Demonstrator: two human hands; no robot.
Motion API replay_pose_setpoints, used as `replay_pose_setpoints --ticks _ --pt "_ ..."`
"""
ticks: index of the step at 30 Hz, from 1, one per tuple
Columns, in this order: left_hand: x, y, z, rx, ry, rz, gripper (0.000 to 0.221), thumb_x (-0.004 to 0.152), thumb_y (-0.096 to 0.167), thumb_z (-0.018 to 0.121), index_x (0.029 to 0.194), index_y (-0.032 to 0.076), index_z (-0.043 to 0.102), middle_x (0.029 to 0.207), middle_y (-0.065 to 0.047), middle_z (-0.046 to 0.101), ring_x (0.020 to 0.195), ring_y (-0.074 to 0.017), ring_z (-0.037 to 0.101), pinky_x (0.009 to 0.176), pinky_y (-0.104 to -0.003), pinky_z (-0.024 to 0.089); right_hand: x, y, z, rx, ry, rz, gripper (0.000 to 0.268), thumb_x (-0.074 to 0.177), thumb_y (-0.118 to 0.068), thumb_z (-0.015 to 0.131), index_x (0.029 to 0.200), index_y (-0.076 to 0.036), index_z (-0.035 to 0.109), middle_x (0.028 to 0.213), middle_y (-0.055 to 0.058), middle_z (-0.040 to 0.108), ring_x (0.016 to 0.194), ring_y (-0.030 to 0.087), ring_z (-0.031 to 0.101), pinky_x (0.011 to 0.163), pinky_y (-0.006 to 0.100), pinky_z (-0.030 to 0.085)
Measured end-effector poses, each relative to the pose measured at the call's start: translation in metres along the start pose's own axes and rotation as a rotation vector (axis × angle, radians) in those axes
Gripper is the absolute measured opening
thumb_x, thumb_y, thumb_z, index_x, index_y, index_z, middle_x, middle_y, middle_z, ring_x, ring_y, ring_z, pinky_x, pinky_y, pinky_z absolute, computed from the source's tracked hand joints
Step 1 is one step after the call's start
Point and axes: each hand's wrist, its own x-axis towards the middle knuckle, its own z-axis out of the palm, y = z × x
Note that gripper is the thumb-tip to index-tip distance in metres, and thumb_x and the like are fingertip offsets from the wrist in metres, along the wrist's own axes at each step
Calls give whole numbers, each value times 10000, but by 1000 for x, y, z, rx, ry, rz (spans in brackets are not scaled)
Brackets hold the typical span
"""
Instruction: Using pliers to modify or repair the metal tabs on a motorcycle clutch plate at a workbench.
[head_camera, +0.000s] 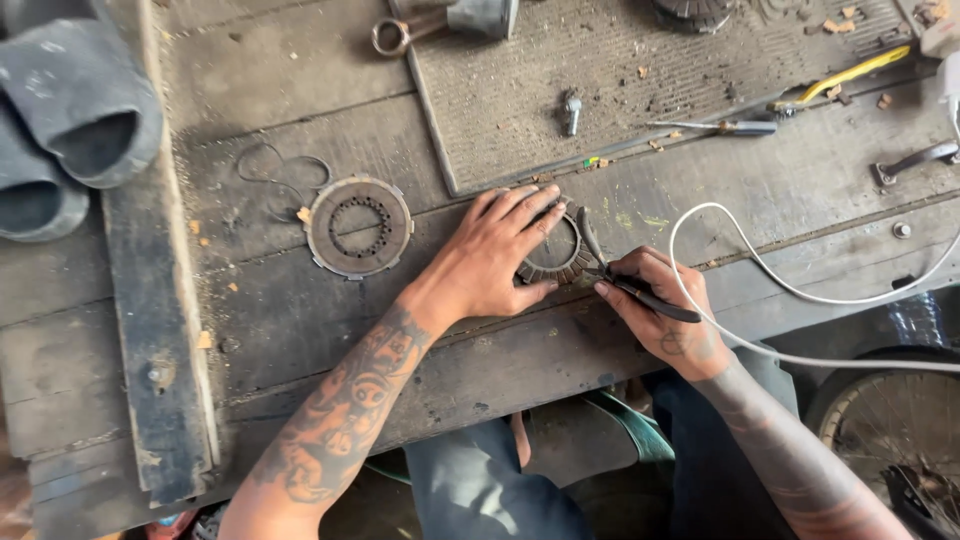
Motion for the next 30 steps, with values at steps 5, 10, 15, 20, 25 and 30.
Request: replay_pose_setpoints --ticks 5,10,15,20,25,30 --pt "0 -3 7 0 35 14 918 833 605 705 1562 121 429 1588 -123 430 1472 -288 381 1205 -516 287 0 5 1 20 -8 30 167 923 -77 786 986 44 689 802 196 677 739 472 695 599 393 522" --pt "-1 -3 6 -12 19 13 912 848 609 696 1570 122 425 1594 -122 428 1474 -285 376 1200 -511 282 1 6 2 58 -17 45 146 927 -57 773 970 52 686 772 210 666 685 422 698 570 381 521" --pt "2 -3 0 -24 -13 -1 894 865 586 692 1576 121 414 1607 -124 411 1480 -291 361 1201 -516 268 1 5 -2 59 -20 8 128 920 -25 764 967 73 698 779 238 665 656 446 691 526 366 508" --pt "2 -2 0 -30 -21 -4 895 875 598 692 1577 119 412 1613 -132 404 1479 -303 361 1197 -525 265 2 5 0 75 -17 3 129 947 -35 754 1007 62 693 819 230 670 712 443 694 553 378 523" --pt "2 -2 -3 -40 -51 -24 905 876 587 703 1592 129 390 1619 -130 399 1482 -303 360 1204 -531 255 4 7 2 78 -12 -19 130 934 -7 764 1001 77 692 849 253 677 748 472 700 555 399 531" --pt "3 -2 -6 -46 -53 -15 910 874 599 709 1589 131 398 1622 -132 398 1484 -305 365 1213 -522 253 2 12 -2 86 -14 -28 132 926 -21 777 995 62 700 861 240 689 772 454 715 571 394 538"
